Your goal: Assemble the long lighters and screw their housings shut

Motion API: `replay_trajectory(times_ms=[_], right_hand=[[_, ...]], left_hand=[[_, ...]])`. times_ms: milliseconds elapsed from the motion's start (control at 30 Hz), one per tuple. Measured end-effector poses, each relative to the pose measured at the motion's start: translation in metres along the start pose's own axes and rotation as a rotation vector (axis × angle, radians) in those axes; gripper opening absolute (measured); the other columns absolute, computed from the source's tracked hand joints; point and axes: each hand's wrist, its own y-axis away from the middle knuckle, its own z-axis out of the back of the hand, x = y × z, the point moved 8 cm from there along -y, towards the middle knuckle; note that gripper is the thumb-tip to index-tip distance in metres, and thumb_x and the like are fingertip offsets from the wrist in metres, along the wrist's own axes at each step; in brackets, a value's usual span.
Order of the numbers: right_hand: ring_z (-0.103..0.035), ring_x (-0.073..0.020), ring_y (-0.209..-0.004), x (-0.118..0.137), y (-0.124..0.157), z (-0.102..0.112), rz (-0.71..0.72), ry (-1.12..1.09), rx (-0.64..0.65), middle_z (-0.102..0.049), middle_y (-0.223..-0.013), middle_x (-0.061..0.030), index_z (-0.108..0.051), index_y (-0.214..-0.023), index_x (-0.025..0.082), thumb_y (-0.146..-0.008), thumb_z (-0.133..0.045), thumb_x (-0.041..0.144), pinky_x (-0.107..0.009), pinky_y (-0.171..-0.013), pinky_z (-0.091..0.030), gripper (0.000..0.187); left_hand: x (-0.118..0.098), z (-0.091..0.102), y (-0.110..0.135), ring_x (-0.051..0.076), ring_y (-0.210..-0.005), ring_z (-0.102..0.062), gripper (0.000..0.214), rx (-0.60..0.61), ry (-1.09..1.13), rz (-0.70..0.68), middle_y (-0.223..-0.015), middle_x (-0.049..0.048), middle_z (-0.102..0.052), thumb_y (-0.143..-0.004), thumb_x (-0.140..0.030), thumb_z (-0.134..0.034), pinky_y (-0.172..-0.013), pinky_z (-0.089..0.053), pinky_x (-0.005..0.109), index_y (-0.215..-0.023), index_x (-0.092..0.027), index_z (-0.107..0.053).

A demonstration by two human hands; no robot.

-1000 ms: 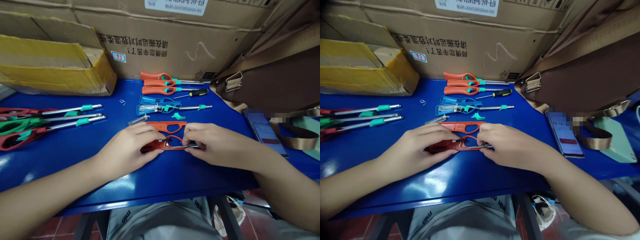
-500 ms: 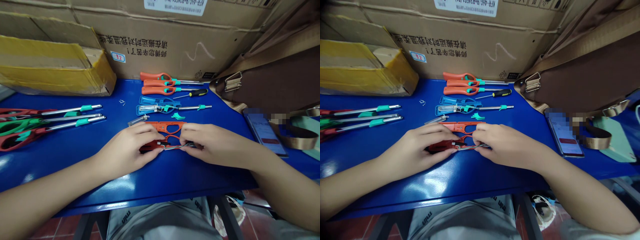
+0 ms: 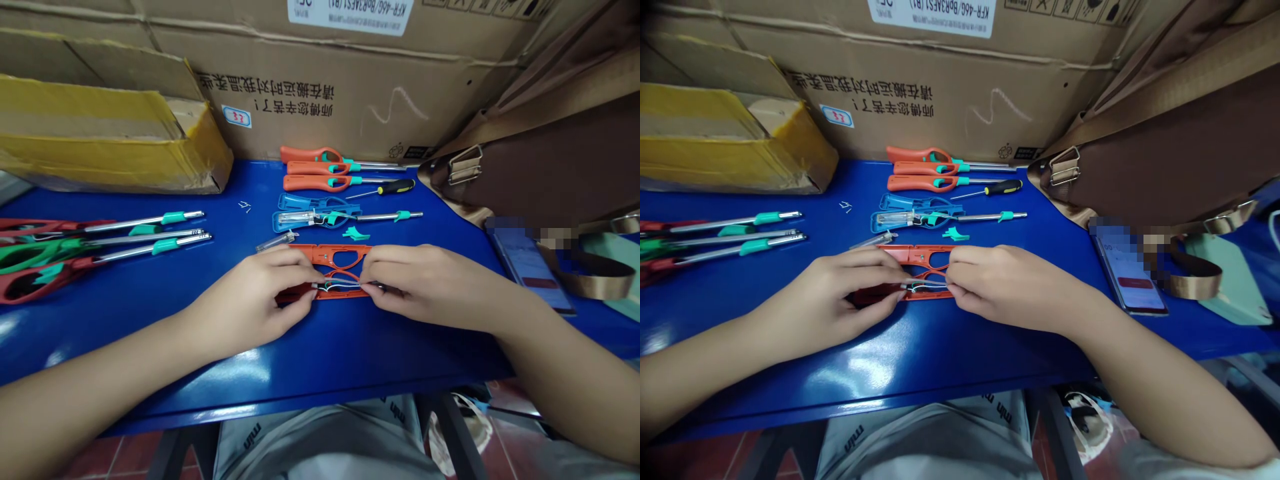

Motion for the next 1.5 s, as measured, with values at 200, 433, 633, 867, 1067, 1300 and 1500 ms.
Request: replay_trajectory(times_ms=[200, 433, 633, 867, 1067, 1300, 1500], right_hand=[[-0.062, -0.0140, -0.080, 0.003, -0.001, -0.003, 0.032, -0.047, 0.064, -0.066, -0.094, -0.0012, -0.066, -0.095, 0.019, -0.100, -0.054, 0.017, -0.027, -0.067, -0.042, 0.013], [-0.063, -0.0152, -0.082, 0.003, -0.004, -0.007, 0.033, -0.076, 0.115, -0.065, -0.101, -0.0034, -0.068, -0.101, 0.020, -0.103, -0.050, 0.019, -0.028, -0.071, -0.045, 0.018], [-0.062, -0.0159, -0.084, 0.004, -0.004, -0.008, 0.044, -0.042, 0.093, -0.065, -0.099, -0.0036, -0.066, -0.102, 0.020, -0.105, -0.049, 0.021, -0.028, -0.071, -0.044, 0.017], [-0.063, -0.0151, -0.089, 0.008, -0.004, -0.010, 0.027, -0.070, 0.122, -0.065, -0.109, -0.0034, -0.066, -0.108, 0.020, -0.104, -0.051, 0.020, -0.028, -0.071, -0.043, 0.015], [-0.062, -0.0161, -0.085, -0.018, 0.003, 0.003, -0.155, -0.158, 0.117, -0.067, -0.105, -0.0035, -0.066, -0.110, 0.021, -0.099, -0.060, 0.028, -0.028, -0.070, -0.043, 0.014], [-0.065, -0.0168, -0.085, -0.029, 0.003, -0.004, -0.129, -0.231, 0.180, -0.071, -0.094, -0.0036, -0.071, -0.093, 0.019, -0.100, -0.055, 0.020, -0.030, -0.077, -0.046, 0.017], [-0.066, -0.0158, -0.082, -0.029, 0.002, -0.004, -0.156, -0.251, 0.170, -0.074, -0.092, -0.0022, -0.073, -0.091, 0.020, -0.094, -0.062, 0.016, -0.028, -0.073, -0.046, 0.013]], left_hand=[[0.000, 0.001, 0.002, 0.018, -0.093, -0.068, 0.018, -0.020, -0.031, -0.011, -0.099, 0.0058, -0.072, -0.097, -0.016, -0.061, -0.083, -0.056, 0.031, -0.108, -0.015, -0.076], [0.001, 0.003, 0.001, 0.017, -0.089, -0.068, 0.017, -0.046, -0.054, -0.008, -0.097, 0.0061, -0.072, -0.098, -0.016, -0.061, -0.080, -0.057, 0.031, -0.105, -0.015, -0.077], [0.001, 0.006, 0.001, 0.018, -0.090, -0.069, 0.019, -0.043, -0.069, 0.007, -0.099, 0.0075, -0.073, -0.098, -0.019, -0.062, -0.080, -0.057, 0.030, -0.109, -0.014, -0.077], [0.003, 0.001, 0.002, 0.018, -0.090, -0.071, 0.021, 0.002, -0.077, -0.004, -0.102, 0.0076, -0.073, -0.100, -0.017, -0.059, -0.082, -0.058, 0.031, -0.109, -0.015, -0.078], [0.001, 0.004, 0.001, 0.020, -0.092, -0.070, 0.020, 0.002, -0.136, -0.033, -0.099, 0.0070, -0.074, -0.101, -0.021, -0.059, -0.081, -0.058, 0.032, -0.105, -0.017, -0.078], [0.004, 0.003, 0.004, 0.018, -0.087, -0.071, 0.017, -0.018, -0.132, -0.024, -0.098, 0.0070, -0.074, -0.100, -0.018, -0.061, -0.077, -0.058, 0.030, -0.104, -0.015, -0.077], [0.001, 0.002, 0.003, 0.018, -0.089, -0.072, 0.013, -0.041, -0.136, -0.059, -0.095, 0.0059, -0.076, -0.099, -0.018, -0.065, -0.079, -0.059, 0.030, -0.102, -0.013, -0.076]])
